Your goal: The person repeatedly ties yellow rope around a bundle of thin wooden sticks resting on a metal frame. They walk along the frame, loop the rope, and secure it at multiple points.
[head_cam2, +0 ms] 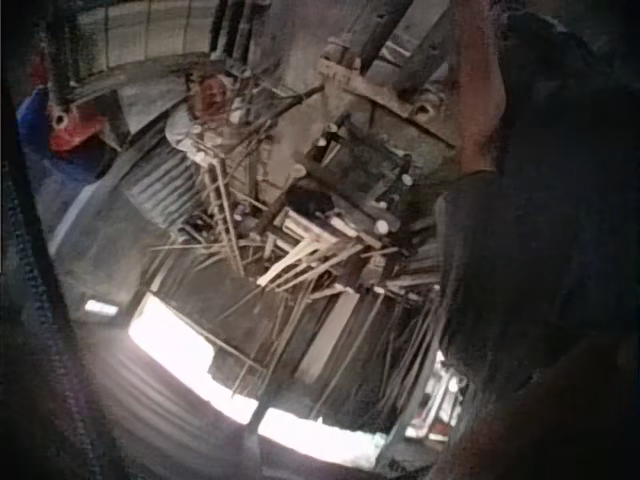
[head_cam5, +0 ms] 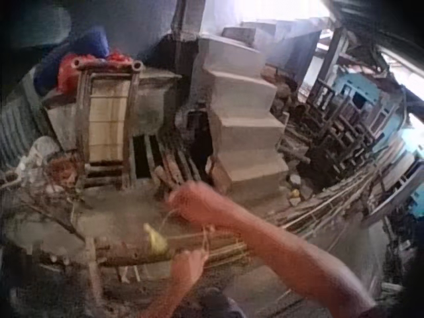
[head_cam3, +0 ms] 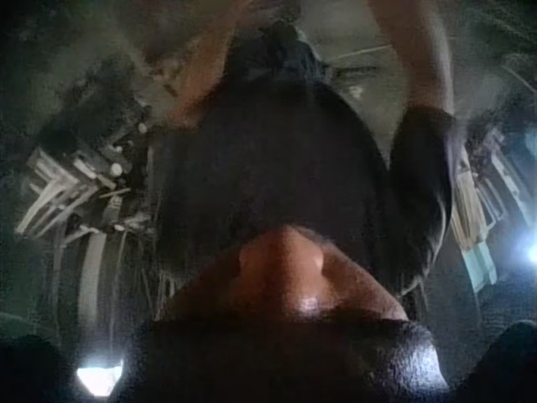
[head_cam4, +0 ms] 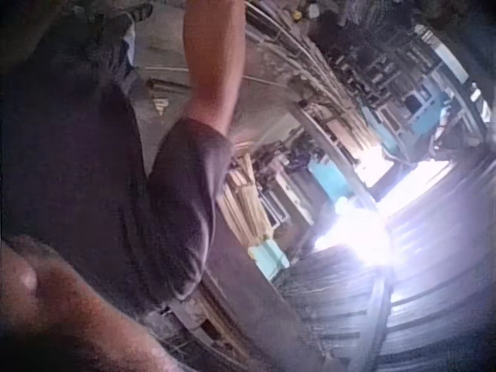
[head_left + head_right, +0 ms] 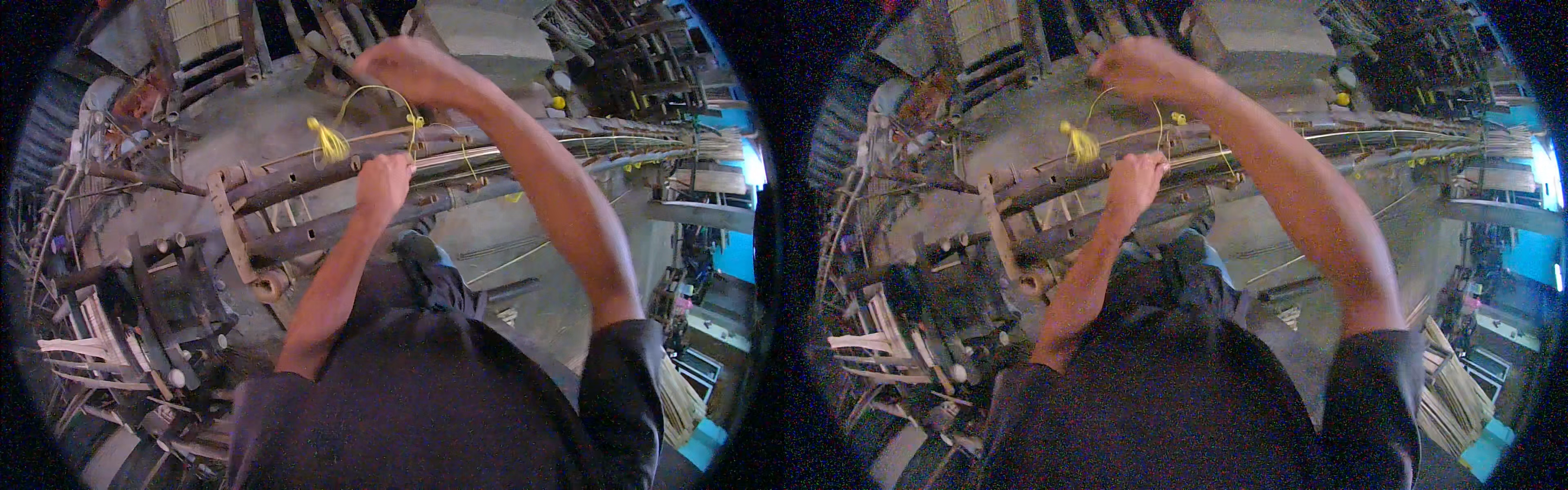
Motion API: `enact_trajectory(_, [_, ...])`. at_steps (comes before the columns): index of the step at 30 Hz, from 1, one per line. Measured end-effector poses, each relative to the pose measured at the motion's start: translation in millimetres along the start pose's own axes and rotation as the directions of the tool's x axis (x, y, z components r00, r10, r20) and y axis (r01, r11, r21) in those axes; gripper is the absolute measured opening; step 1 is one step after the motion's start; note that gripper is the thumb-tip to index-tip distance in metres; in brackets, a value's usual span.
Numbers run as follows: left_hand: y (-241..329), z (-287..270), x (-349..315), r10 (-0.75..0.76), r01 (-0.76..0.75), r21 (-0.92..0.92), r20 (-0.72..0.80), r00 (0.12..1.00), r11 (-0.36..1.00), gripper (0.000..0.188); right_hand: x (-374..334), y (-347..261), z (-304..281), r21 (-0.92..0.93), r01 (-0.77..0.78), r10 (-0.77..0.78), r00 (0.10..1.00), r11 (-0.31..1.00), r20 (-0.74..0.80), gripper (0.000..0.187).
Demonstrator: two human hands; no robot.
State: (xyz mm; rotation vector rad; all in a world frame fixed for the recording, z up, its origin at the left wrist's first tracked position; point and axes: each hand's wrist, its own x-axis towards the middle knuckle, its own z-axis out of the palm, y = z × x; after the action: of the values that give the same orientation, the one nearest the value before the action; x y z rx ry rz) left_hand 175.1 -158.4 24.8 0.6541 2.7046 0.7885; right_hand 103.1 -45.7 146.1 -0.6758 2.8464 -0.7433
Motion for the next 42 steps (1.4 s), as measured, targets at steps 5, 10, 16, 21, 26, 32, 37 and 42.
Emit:
enact_trajectory(5, [-5,13,-1,0.052,-0.054,-0.038,-0.062,0.997,0.998,0.019,-13,133,85,-0.242,-0.597,0.643,0.681,0.765,0.351,0.037])
enact_trajectory(10, [-13,25,-2,0.030,-0.036,-0.054,-0.105,0.994,0.998,0.018,-3,139,80,0.761,-0.556,0.907,0.408,0.335,-0.101,0.033])
enact_trajectory(16, [-6,5,-11,0.009,-0.014,-0.073,-0.063,0.998,0.997,0.017,-8,125,75,0.274,-0.635,0.654,0.756,0.722,0.027,0.015])
enact_trajectory(21, [-8,8,-6,0.026,-0.029,-0.052,-0.051,0.998,0.998,0.018,-18,116,46,0.233,-0.712,0.563,0.679,0.662,0.471,0.020])
enact_trajectory(26, [-6,6,-7,-0.015,0.013,-0.027,-0.067,0.998,1.000,0.019,-19,111,46,0.969,-0.220,0.607,0.787,0.113,0.108,0.024])
enact_trajectory(32, [-4,5,-5,-0.039,0.035,-0.064,-0.056,0.998,0.997,0.020,-32,49,59,0.467,-0.004,0.302,0.768,0.884,-0.565,0.024])
enact_trajectory(37, [1,1,-5,0.050,-0.059,-0.101,-0.092,0.995,0.993,0.018,-174,-9,117,0.543,0.063,-0.125,0.989,0.838,0.079,0.020])
enact_trajectory(42, [29,-46,18,0.153,-0.109,-0.684,0.004,0.988,0.722,0.021,-168,-6,180,0.466,-0.064,0.031,0.997,0.883,0.077,0.018])
